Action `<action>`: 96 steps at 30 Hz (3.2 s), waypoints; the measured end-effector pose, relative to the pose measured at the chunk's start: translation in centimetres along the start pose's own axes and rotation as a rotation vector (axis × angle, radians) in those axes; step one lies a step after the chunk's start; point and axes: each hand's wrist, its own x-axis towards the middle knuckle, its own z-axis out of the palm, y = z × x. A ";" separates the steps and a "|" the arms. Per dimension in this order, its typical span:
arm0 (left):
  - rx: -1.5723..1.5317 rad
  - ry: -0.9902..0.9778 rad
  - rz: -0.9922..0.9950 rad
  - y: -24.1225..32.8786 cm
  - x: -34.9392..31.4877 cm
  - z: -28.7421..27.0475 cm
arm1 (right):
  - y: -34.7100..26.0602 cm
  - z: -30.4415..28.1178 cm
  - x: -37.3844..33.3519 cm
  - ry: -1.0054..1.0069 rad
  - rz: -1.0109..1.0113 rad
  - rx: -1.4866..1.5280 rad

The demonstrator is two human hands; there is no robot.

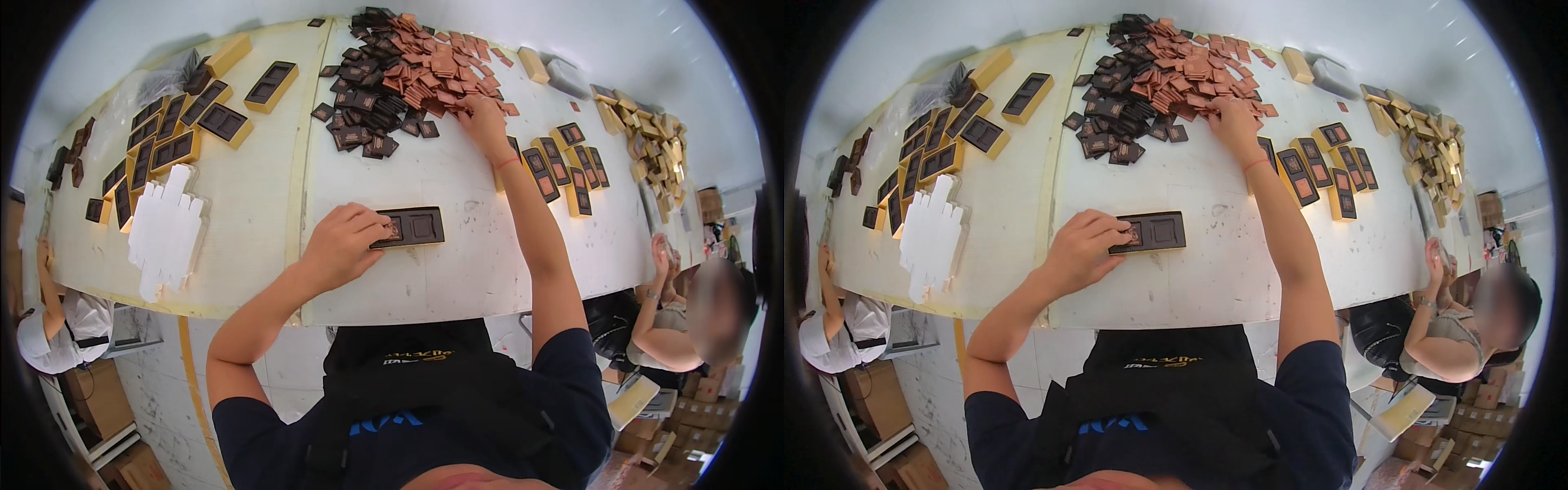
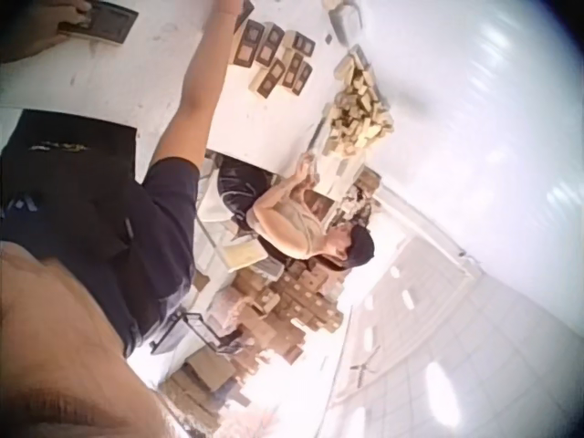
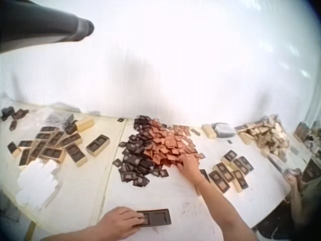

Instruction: The person folds white cardboard inserts into yellow rectangular frames, then places dark rectangular inserts and small square pieces into the frames. The person arranges the completed units on the table.

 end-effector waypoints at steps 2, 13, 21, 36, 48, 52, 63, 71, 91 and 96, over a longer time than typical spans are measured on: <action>0.008 0.004 -0.013 0.0 -0.3 0.0 | -1.8 -1.1 -1.4 0.028 -0.005 0.087; -0.028 -0.021 -0.027 0.1 0.1 0.0 | -3.8 -1.6 -2.1 -0.073 -0.120 0.232; -0.040 -0.014 -0.014 0.1 0.3 -0.2 | -4.3 -1.5 -0.5 -0.090 -0.033 0.224; -0.256 -0.074 -0.306 -0.1 0.0 -0.2 | -14.4 -10.4 -13.6 -0.346 -0.107 0.545; -0.193 -0.105 -0.221 -0.5 0.1 -0.3 | -15.4 -14.0 -11.8 -0.885 -0.205 0.854; -0.180 -0.110 -0.197 -0.5 0.1 -0.1 | -15.2 -13.0 -10.0 -0.705 -0.356 0.635; -0.196 -0.102 -0.263 -0.3 0.0 0.1 | -15.6 -12.7 -15.5 -0.345 -0.281 0.348; -0.140 0.022 -0.232 -1.5 0.5 -1.2 | -14.3 -9.2 -19.2 -0.229 -0.365 0.289; 0.849 0.170 -0.540 -21.0 4.2 -6.1 | -8.1 -2.1 -4.6 -0.051 -0.214 0.049; 0.703 0.235 -0.490 -11.2 -2.5 -5.0 | -7.9 -1.4 -4.4 -0.054 -0.142 0.210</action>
